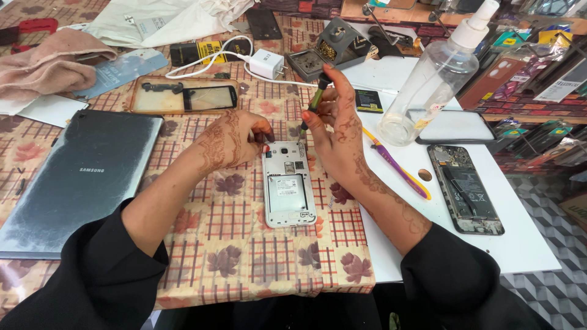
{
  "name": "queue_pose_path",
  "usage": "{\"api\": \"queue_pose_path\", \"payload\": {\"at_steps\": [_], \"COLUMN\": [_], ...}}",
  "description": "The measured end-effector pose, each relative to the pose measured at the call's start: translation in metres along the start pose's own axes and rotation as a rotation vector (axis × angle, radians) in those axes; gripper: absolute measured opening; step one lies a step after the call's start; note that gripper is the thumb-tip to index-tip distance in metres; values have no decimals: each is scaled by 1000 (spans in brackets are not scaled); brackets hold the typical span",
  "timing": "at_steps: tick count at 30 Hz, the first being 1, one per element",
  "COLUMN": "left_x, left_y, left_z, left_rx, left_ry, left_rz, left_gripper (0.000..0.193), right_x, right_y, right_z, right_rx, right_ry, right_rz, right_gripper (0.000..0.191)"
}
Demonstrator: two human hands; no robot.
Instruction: The person uses a screwdriver to remove screws from the back of a tablet and a smartphone. They then separate the back covers from the devices to expose the internal components.
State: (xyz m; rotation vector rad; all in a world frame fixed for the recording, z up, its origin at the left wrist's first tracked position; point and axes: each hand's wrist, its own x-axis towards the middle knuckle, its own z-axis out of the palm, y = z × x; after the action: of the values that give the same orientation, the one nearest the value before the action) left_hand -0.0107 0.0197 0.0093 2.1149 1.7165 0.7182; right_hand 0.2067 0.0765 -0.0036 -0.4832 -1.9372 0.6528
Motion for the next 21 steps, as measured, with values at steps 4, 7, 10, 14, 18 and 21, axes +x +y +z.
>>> {"api": "queue_pose_path", "payload": {"at_steps": [4,7,10,14,18,21], "left_x": [1,0,0,0,-2,-3], "left_y": [0,0,0,1,2,2], "left_z": [0,0,0,-1,-4,-5], "left_rx": [-3,-19,-15,2,-22,-43], "left_ry": [-1,-10,-14,16,-41,-45], "left_rz": [24,5,-15,-25,-122,-121], "left_gripper": [22,21,20,29,31,30], "right_x": [1,1,0,-1,-2,-2], "right_y": [0,-2,-2,1,4,4], "right_z": [-3,-5,-3,0,-1,-2], "right_rx": [62,22,-8,8,105,-14], "right_ry": [-28,-46,-42,-1,-23,-35], "right_rz": [-77,-71,-11,15,-31,-62], "right_gripper": [69,70,74,81,83,92]}}
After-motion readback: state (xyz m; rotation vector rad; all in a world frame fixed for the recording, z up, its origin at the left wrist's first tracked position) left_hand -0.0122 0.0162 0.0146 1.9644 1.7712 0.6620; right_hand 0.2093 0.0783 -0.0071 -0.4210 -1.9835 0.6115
